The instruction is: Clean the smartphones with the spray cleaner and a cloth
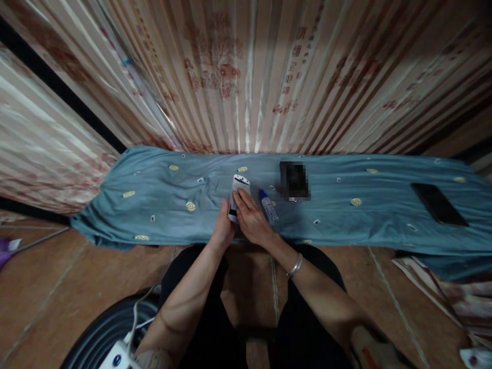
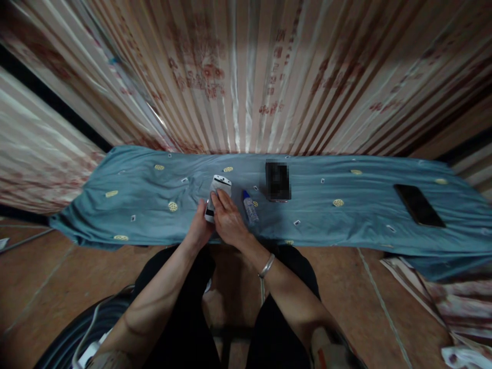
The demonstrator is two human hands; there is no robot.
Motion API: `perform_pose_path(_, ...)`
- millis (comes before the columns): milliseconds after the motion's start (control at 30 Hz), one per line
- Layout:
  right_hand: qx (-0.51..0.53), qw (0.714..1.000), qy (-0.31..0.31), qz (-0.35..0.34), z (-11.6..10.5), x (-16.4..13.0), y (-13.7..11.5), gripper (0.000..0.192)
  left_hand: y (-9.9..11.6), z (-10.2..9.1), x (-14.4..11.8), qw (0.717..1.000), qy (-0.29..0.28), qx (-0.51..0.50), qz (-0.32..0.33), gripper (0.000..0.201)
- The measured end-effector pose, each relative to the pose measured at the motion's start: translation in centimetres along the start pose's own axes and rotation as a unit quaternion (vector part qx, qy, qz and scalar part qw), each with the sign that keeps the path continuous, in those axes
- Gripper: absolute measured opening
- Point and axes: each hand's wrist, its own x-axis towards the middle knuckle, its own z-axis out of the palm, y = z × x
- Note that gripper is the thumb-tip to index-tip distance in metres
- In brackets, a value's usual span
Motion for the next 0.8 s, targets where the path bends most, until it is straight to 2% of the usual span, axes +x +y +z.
perform_pose_path(167,0.018,0.999,-0.017,-0.033,0.6,-1.0,-1.2,0.064,0.7,-0.3,0.5,0.999,0.028,0.009,0.02,0.052)
perform_pose_path(467,0.033,0.996,-0.049,-0.064,1.8,-1.7,-2.7,0.066,2.7,0.7,-0.3,0.998,0.06,0.024,-0.016,0.067)
perform_pose_path(600,0.023,0.997,-0.054,-0.054,1.3,-1.5,-2.7,0.064,2.3,0.4,-0.1,0.998,0.057,0.018,-0.006,0.062)
perform_pose_path(800,0.018,0.999,-0.018,-0.038,0.7,-1.1,-1.7,0.061,0.5,-1.3,1.0,0.997,-0.003,0.064,0.051,0.052)
